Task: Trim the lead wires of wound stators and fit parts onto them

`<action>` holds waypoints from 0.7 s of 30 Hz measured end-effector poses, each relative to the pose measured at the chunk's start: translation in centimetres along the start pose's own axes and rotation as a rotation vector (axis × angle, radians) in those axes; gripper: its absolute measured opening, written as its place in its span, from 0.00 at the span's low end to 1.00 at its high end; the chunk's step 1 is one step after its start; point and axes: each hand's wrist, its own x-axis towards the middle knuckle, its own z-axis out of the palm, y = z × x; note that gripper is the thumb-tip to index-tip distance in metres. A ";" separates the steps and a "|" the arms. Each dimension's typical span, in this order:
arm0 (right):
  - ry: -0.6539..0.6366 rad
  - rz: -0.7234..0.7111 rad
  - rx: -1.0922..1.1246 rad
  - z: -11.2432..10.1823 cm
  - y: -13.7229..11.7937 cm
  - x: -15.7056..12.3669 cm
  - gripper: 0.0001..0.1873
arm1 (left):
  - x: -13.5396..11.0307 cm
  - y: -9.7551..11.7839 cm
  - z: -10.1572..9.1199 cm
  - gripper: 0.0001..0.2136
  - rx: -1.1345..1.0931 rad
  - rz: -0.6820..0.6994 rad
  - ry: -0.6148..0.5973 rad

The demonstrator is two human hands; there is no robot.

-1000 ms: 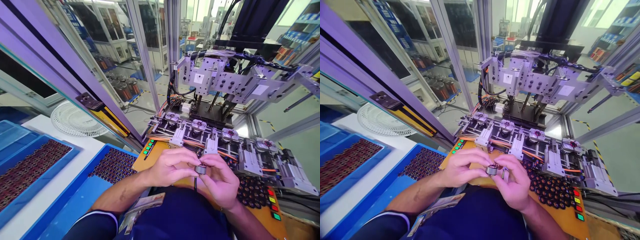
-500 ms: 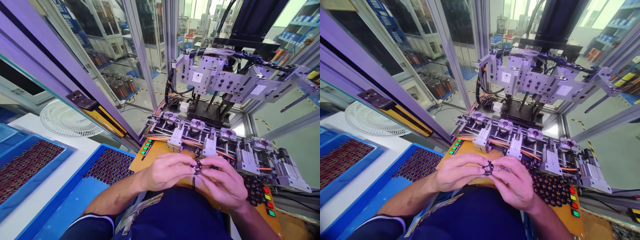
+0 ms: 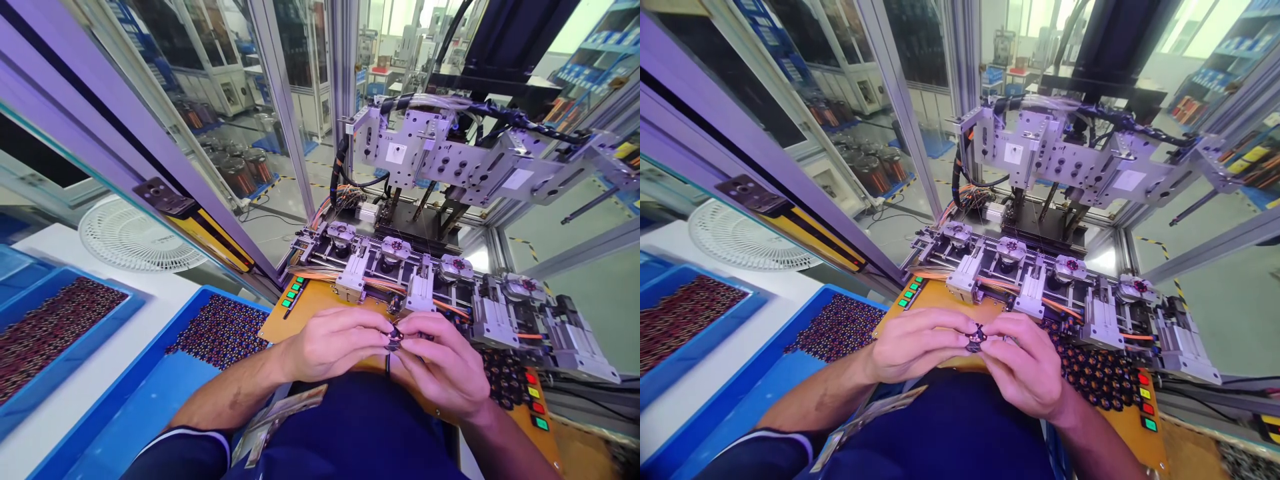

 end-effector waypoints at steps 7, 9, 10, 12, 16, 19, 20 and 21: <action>0.019 -0.072 -0.034 0.3 0.3 -0.9 0.18 | -0.2 0.0 0.1 0.09 -0.011 0.001 0.018; 0.033 -0.083 -0.049 0.5 0.4 -1.0 0.18 | -0.2 0.0 0.1 0.09 -0.016 -0.004 0.022; 0.041 -0.086 -0.054 0.5 0.3 -1.0 0.19 | -0.2 0.0 0.1 0.09 -0.020 -0.004 0.025; 0.054 -0.089 -0.058 0.6 0.3 -1.0 0.19 | -0.2 0.1 0.1 0.09 -0.027 -0.005 0.028; 0.058 -0.097 -0.059 0.6 0.2 -0.8 0.18 | -0.1 0.1 0.1 0.10 -0.028 0.001 0.032; 0.047 -0.088 -0.060 0.5 0.1 -0.9 0.17 | -0.1 0.1 0.1 0.10 -0.029 0.005 0.030; 0.045 -0.085 -0.058 0.4 0.1 -0.9 0.17 | -0.1 0.1 0.1 0.09 -0.028 0.008 0.027; 0.046 -0.085 -0.058 0.4 0.1 -0.9 0.17 | -0.1 0.1 0.1 0.09 -0.024 0.012 0.025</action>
